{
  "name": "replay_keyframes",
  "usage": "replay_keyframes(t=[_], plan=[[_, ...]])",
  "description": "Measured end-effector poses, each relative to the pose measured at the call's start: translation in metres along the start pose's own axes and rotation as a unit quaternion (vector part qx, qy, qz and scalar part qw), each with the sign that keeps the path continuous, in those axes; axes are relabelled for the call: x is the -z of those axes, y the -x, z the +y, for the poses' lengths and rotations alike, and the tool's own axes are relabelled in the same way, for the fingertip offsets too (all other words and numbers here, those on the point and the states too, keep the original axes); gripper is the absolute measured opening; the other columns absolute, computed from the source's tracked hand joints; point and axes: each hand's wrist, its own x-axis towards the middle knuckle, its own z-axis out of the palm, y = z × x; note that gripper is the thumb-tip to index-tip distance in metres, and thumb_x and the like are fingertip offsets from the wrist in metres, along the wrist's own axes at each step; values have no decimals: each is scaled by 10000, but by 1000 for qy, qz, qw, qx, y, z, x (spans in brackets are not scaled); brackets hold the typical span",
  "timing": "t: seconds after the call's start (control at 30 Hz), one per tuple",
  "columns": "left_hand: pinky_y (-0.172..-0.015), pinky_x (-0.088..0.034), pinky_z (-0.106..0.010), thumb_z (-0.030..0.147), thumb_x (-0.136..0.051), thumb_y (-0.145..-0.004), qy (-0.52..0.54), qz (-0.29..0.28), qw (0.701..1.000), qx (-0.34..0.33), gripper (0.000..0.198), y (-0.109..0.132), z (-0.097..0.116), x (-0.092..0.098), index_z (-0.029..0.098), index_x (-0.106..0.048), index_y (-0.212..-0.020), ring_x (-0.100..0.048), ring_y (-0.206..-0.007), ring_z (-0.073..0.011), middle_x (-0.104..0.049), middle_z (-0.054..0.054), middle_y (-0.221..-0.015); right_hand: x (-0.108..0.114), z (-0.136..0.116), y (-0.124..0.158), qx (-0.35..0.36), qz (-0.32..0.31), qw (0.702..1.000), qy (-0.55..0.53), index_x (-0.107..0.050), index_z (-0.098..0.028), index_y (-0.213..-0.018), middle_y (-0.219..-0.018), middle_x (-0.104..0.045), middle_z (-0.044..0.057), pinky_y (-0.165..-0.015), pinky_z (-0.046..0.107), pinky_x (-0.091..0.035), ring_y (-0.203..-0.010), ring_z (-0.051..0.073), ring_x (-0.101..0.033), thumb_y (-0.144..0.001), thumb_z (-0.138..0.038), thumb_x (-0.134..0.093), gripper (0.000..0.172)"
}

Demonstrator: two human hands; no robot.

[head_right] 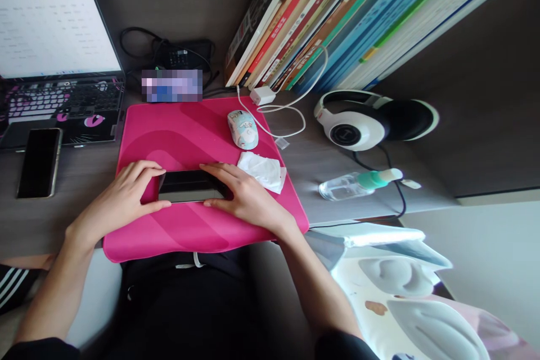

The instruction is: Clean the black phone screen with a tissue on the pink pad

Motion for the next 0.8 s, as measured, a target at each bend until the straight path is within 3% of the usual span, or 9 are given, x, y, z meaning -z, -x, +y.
replay_keyframes(t=[0.8], plan=[[-1153, -468, -533, 571, -679, -982, -2, 2, 1000, -10, 575, 0, -3, 1, 225, -500, -1405, -566, -1343, -329, -563, -133, -1411, 1, 2, 0, -13, -9, 1000, -10, -473, -365, -1600, -1571, -600, 68, -1236, 558, -451, -1453, 317, -563, -973, -431, -743, 686]])
